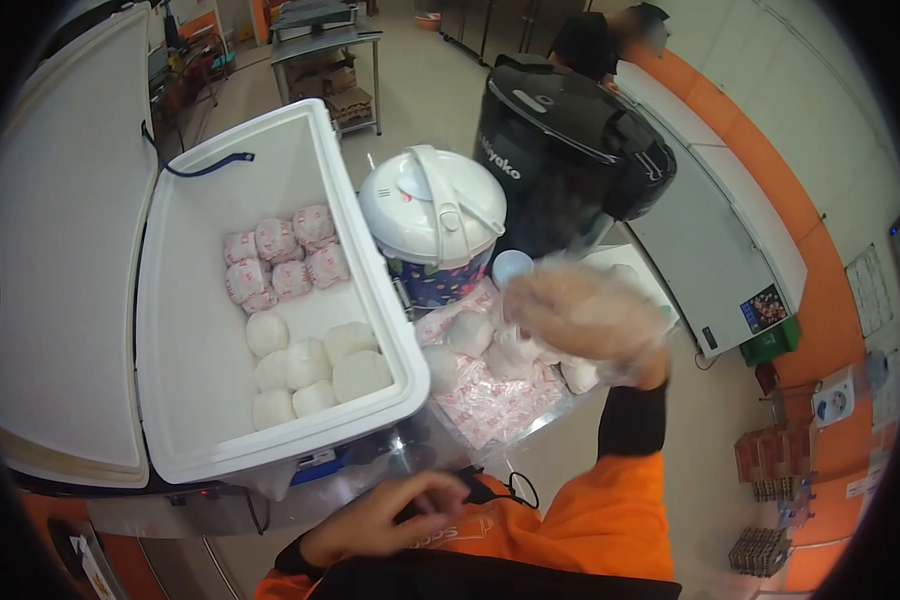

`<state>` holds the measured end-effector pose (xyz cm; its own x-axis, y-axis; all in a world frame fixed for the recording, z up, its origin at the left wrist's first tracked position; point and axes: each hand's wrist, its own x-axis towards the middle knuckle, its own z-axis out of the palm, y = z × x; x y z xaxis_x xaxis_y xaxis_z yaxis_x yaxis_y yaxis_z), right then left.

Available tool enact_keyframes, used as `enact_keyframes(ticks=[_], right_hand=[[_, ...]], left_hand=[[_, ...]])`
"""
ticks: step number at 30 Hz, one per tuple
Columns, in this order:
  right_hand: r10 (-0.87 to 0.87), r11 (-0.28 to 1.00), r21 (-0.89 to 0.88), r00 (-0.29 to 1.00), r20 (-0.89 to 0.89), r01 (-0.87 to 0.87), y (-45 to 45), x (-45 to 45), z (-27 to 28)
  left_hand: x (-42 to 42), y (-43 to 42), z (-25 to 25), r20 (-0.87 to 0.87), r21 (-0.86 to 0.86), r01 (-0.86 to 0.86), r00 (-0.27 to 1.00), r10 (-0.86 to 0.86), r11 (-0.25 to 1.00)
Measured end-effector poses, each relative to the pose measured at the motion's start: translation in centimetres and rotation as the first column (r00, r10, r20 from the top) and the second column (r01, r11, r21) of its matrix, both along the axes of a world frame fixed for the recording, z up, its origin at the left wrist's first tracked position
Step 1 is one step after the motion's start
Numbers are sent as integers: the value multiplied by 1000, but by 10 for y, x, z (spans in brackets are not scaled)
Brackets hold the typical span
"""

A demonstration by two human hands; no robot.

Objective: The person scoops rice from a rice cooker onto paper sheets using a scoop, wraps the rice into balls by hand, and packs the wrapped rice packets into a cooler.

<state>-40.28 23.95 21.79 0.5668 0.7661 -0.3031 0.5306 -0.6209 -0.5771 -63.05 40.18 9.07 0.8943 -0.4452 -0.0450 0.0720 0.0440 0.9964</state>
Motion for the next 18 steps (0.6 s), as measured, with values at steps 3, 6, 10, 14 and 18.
enact_keyframes(ticks=[3,6,10,14,18], right_hand=[[-80,981,-143,948,309,129,-29,39,-147],[-224,963,13,778,587,268,-38,40,-241],[-638,490,727,766,-76,480,-18,33,-268],[-92,48,726,727,-681,686,32,-8,-194],[-144,232,867,898,-417,440,45,-29,-120]], left_hand=[[55,-49,-113,-433,-339,-217,900,53,915],[80,-72,-153,-204,99,-306,925,320,947],[60,-29,-14,402,393,-406,883,242,825],[63,-23,20,352,481,-355,916,195,802],[56,-24,40,252,472,-320,942,222,822]])
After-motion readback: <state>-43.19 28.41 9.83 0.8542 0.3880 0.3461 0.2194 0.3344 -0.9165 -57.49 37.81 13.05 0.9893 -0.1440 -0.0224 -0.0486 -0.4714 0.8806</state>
